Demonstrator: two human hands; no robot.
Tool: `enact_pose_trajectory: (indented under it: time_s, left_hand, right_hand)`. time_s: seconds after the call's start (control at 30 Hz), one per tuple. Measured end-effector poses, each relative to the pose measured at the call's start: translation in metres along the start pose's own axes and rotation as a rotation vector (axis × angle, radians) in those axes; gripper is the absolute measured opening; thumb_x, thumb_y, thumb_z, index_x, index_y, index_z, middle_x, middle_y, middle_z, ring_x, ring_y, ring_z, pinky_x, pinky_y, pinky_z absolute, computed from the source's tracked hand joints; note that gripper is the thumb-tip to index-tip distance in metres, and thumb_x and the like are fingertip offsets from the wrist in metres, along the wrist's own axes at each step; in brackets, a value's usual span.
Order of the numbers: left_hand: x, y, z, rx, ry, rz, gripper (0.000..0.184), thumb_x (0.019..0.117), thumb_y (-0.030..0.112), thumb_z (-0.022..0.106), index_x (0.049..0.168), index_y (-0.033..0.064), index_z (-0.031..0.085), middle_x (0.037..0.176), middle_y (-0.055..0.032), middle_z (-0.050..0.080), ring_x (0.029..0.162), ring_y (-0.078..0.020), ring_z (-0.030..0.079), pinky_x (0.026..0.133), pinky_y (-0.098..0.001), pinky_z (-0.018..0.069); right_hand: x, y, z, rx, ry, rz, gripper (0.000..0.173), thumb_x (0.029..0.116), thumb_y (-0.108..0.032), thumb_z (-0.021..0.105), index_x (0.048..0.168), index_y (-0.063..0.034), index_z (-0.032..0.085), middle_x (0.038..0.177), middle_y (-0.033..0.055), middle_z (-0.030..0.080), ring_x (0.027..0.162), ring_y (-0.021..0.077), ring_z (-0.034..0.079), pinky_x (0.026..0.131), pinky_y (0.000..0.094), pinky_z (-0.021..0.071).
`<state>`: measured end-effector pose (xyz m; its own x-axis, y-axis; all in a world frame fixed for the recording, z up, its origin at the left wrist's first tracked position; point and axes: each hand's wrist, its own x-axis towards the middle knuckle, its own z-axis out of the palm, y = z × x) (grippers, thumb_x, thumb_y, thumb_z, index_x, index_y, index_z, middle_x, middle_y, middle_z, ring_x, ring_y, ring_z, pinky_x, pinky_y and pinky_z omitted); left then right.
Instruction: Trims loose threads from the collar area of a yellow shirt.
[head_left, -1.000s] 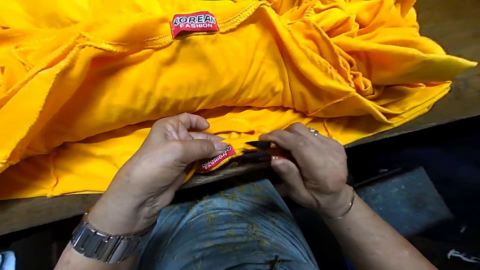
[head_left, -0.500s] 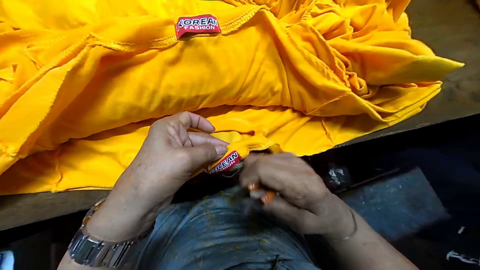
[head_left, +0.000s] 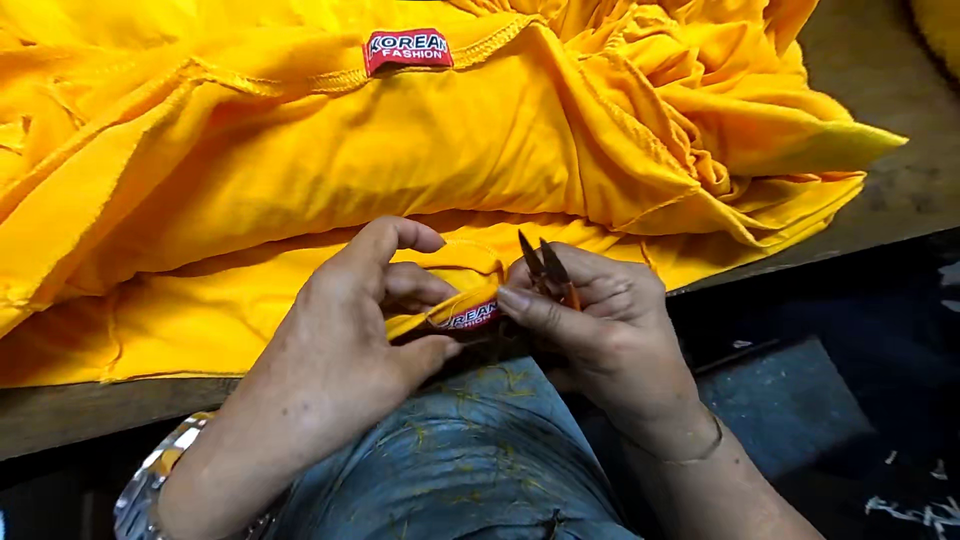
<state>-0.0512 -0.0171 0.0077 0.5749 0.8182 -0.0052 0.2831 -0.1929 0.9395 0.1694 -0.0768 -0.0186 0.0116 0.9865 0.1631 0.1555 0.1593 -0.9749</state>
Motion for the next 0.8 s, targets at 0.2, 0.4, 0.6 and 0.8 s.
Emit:
enact_pose_trajectory:
  time_s: [0.2, 0.4, 0.6, 0.8]
  left_hand:
    - [-0.013, -0.015, -0.016, -0.016, 0.124, 0.026, 0.053, 0.0833, -0.006, 0.075, 0.132, 0.0097, 0.061, 0.094, -0.0007, 0.078, 0.075, -0.0117, 0.074, 0.062, -0.0210, 0.0607]
    - [-0.015, -0.018, -0.023, -0.218, 0.069, 0.080, 0.054, 0.0879, -0.007, 0.069, 0.140, 0.0038, 0.056, 0.095, -0.0062, 0.077, 0.078, -0.0131, 0.074, 0.066, -0.0194, 0.0604]
    - [-0.017, -0.016, -0.023, -0.214, 0.077, 0.135, 0.048, 0.0910, -0.005, 0.067, 0.137, 0.0032, 0.056, 0.096, -0.0057, 0.076, 0.077, -0.0135, 0.073, 0.065, -0.0200, 0.0608]
    - [-0.027, -0.020, -0.020, -0.016, 0.143, 0.242, 0.038, 0.0925, 0.003, 0.068, 0.129, 0.0041, 0.059, 0.098, 0.0019, 0.077, 0.082, -0.0089, 0.073, 0.071, -0.0203, 0.0618]
  right_hand:
    - [-0.001, 0.000, -0.001, 0.063, 0.075, 0.082, 0.004, 0.0982, -0.005, 0.064, 0.099, -0.0028, 0.068, 0.070, 0.0040, 0.058, 0.048, 0.0077, 0.045, 0.041, 0.0195, 0.0377]
    - [-0.004, -0.015, 0.012, -0.343, 0.080, -0.305, 0.032, 0.0881, -0.003, 0.071, 0.119, 0.0043, 0.067, 0.084, -0.0016, 0.062, 0.063, -0.0006, 0.050, 0.052, 0.0118, 0.0429]
    - [0.007, -0.016, 0.032, -0.585, -0.015, -0.558, 0.017, 0.0887, -0.002, 0.065, 0.099, 0.0037, 0.076, 0.076, 0.0052, 0.061, 0.067, 0.0080, 0.055, 0.057, 0.0199, 0.0434]
    - [-0.002, -0.022, 0.023, -0.713, -0.150, -0.606, 0.020, 0.0937, -0.005, 0.054, 0.097, -0.0009, 0.074, 0.076, 0.0045, 0.061, 0.067, 0.0108, 0.055, 0.055, 0.0237, 0.0417]
